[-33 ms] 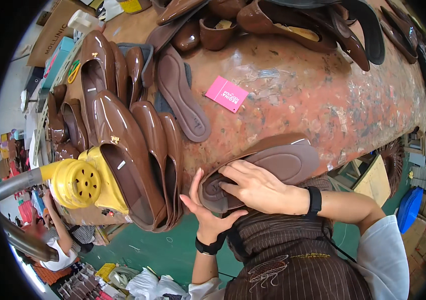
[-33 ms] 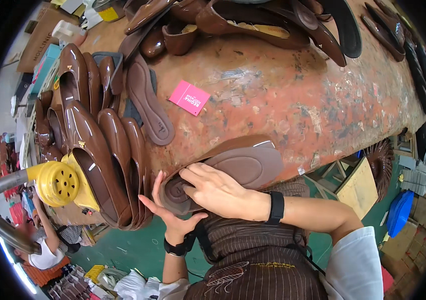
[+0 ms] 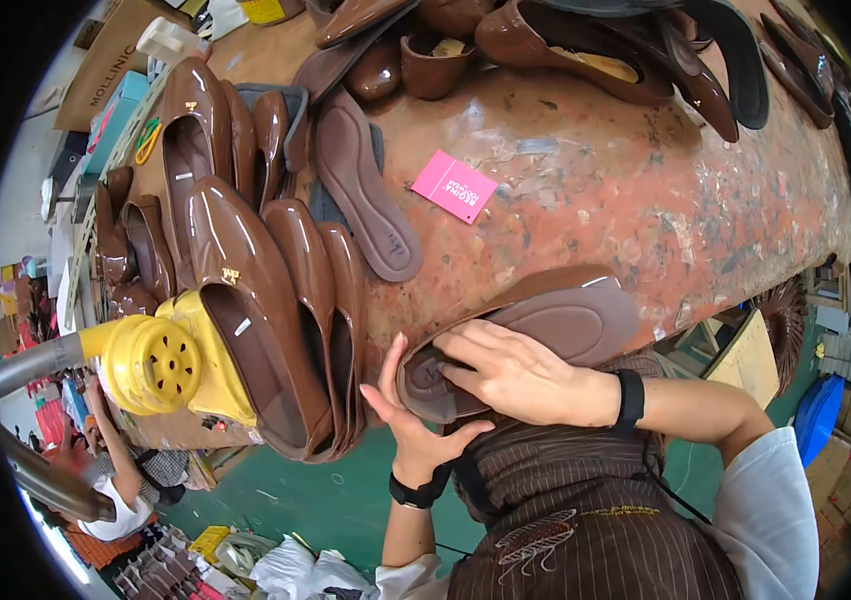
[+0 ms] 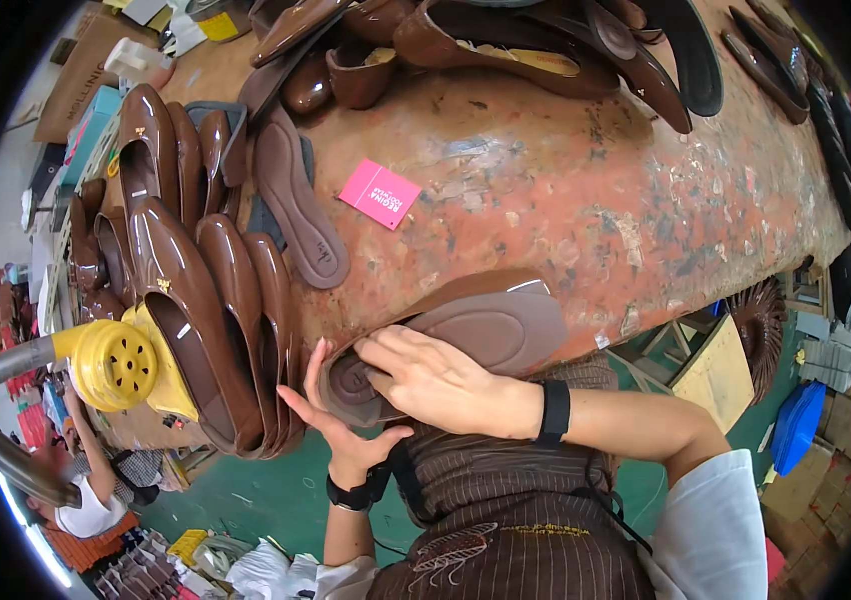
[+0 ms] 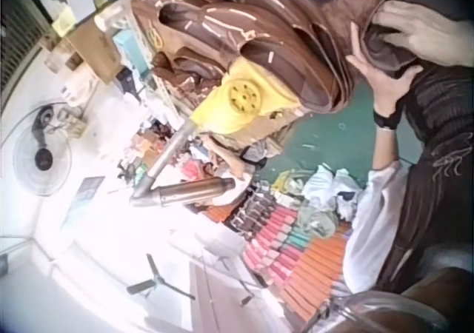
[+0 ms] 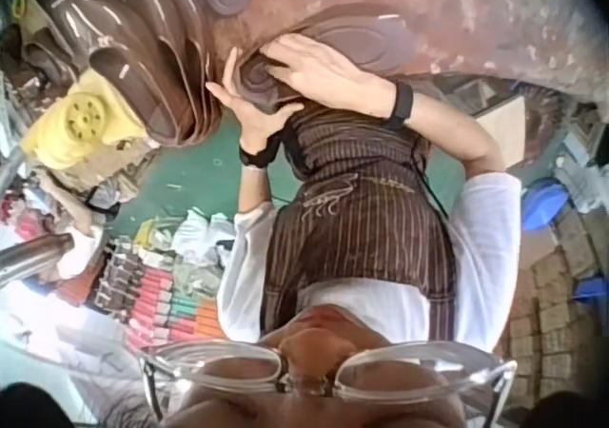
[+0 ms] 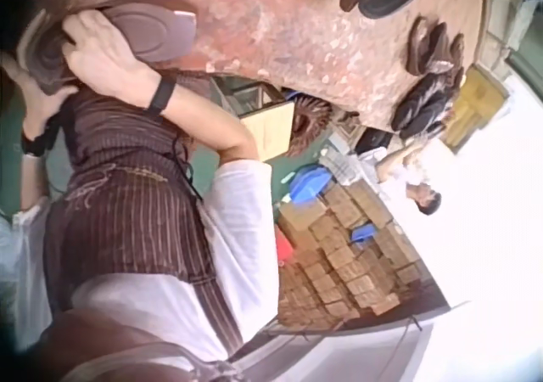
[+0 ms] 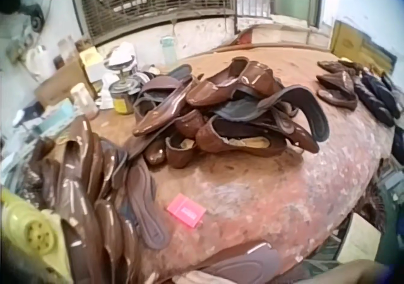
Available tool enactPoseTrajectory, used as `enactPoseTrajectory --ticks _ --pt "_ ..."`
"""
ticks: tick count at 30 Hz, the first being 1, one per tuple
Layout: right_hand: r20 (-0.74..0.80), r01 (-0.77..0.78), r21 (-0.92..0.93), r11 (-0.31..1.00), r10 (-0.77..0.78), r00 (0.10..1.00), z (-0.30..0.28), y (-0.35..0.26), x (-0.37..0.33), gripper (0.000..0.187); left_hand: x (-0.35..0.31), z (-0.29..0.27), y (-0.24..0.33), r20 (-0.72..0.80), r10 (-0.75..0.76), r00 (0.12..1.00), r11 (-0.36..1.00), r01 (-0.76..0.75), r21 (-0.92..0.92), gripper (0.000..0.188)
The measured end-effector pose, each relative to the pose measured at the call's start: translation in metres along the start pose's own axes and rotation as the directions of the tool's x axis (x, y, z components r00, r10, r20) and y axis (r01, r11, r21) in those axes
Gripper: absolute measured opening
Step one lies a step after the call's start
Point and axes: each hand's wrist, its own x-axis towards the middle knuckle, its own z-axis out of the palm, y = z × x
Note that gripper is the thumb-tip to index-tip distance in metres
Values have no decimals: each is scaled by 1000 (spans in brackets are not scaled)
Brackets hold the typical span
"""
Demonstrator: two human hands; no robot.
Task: The person inserts brown insoles into a series of brown patent leather shoes. They pick up a shoe, place an insole inside, and press it down to fit. The person repeats this process for multiple shoes, handling them one at a time on a cluttered workbench.
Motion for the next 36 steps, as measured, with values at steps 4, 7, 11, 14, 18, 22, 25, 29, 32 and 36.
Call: enactPoseTrajectory --ticks 4,7,11,14,18,22,25,29,32,36 --pt "72 211 129 969 -221 973 12 9 3 36 11 -12 6 105 -109 989 988 119 -95 98" --pt "206 62 71 996 -75 976 12 0 4 38 11 -8 2 16 -74 997 997 74 -18 46" --pt "230 1 -255 967 60 971 -7 -15 -9 42 2 -6 -5 -50 -90 995 995 87 -54 31" --pt "147 -101 -408 907 175 974 -14 -16 -24 45 6 -2 1 -76 -89 993 996 87 -26 31" --pt "22 -162 -435 886 190 981 -28 -17 -12 39 10 5 23 -68 -160 985 986 163 39 51" --pt "-575 -541 -445 714 235 783 -66 10 10 41 4 33 74 145 -151 978 951 104 292 73" --pt "-605 -644 -139 752 451 656 -94 37 16 40 16 43 106 398 -266 878 925 117 361 57" --pt "-244 -491 85 867 496 833 -108 -8 -10 42 27 59 112 522 -284 804 785 -117 608 51" --pt "-114 -404 -253 879 388 915 -78 -46 -57 38 30 69 109 570 -389 724 739 -125 663 44" --pt "-284 -423 -284 860 346 894 -40 -29 -55 39 28 69 102 542 -297 786 754 -156 638 44"
